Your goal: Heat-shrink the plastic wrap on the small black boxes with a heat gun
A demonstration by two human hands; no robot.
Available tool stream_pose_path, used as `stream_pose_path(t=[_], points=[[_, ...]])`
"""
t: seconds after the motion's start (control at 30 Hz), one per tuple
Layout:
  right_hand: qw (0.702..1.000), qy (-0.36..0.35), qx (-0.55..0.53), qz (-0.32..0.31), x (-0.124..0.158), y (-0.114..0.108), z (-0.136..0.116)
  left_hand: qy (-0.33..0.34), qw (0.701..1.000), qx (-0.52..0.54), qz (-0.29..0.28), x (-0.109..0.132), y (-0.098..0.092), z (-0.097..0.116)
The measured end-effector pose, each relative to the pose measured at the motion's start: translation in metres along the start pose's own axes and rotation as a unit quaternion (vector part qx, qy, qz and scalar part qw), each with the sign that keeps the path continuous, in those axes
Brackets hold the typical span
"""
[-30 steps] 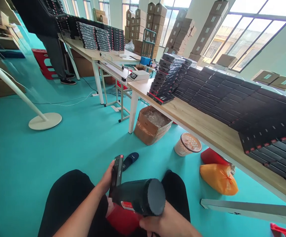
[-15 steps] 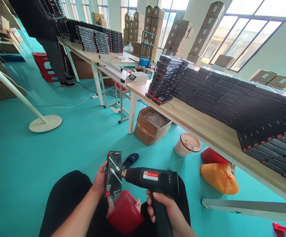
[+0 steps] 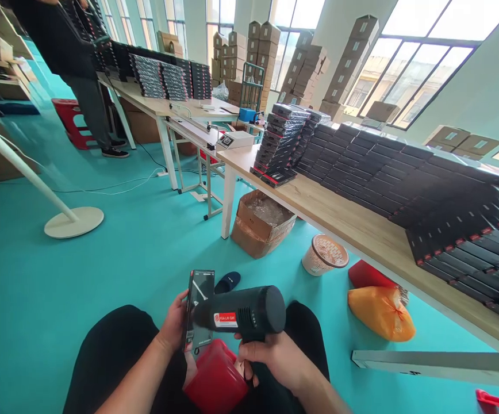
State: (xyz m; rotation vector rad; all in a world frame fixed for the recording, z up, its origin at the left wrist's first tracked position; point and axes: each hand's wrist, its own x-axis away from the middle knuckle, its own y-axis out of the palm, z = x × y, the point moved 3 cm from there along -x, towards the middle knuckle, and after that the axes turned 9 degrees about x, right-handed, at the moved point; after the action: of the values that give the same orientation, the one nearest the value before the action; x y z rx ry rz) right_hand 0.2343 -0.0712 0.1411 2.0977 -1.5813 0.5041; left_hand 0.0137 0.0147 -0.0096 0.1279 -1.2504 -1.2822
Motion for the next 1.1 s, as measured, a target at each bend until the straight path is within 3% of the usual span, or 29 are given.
stream_pose_path(t=[0.1, 0.13, 0.27, 0.43, 0.6, 0.83, 1.1], points=[[0.996, -0.029, 0.009, 0.088, 0.007, -0.009, 0.002, -0.011, 0.997, 0.068, -0.025, 0.003, 0.004, 0.005], [0.996, -0.027, -0.007, 0.09, 0.011, -0.01, 0.005, -0.013, 0.995, 0.089, -0.039, 0.004, 0.005, 0.007], [0.998, 0.036, -0.051, 0.004, 0.026, -0.004, 0.025, 0.024, 0.985, 0.155, -0.076, 0.006, 0.008, 0.015], [0.989, 0.033, -0.133, 0.046, 0.032, -0.004, 0.048, 0.045, 0.977, 0.187, -0.092, 0.008, 0.009, 0.019], [0.98, 0.029, -0.195, 0.024, 0.025, -0.012, 0.058, 0.036, 0.974, 0.203, -0.094, 0.012, 0.012, 0.018], [0.938, 0.028, -0.343, 0.038, 0.003, -0.026, 0.043, -0.058, 0.991, 0.09, -0.075, 0.013, 0.014, 0.003], [0.938, 0.027, -0.341, 0.056, -0.007, -0.044, 0.017, -0.097, 0.987, 0.042, -0.124, 0.012, 0.012, -0.006]])
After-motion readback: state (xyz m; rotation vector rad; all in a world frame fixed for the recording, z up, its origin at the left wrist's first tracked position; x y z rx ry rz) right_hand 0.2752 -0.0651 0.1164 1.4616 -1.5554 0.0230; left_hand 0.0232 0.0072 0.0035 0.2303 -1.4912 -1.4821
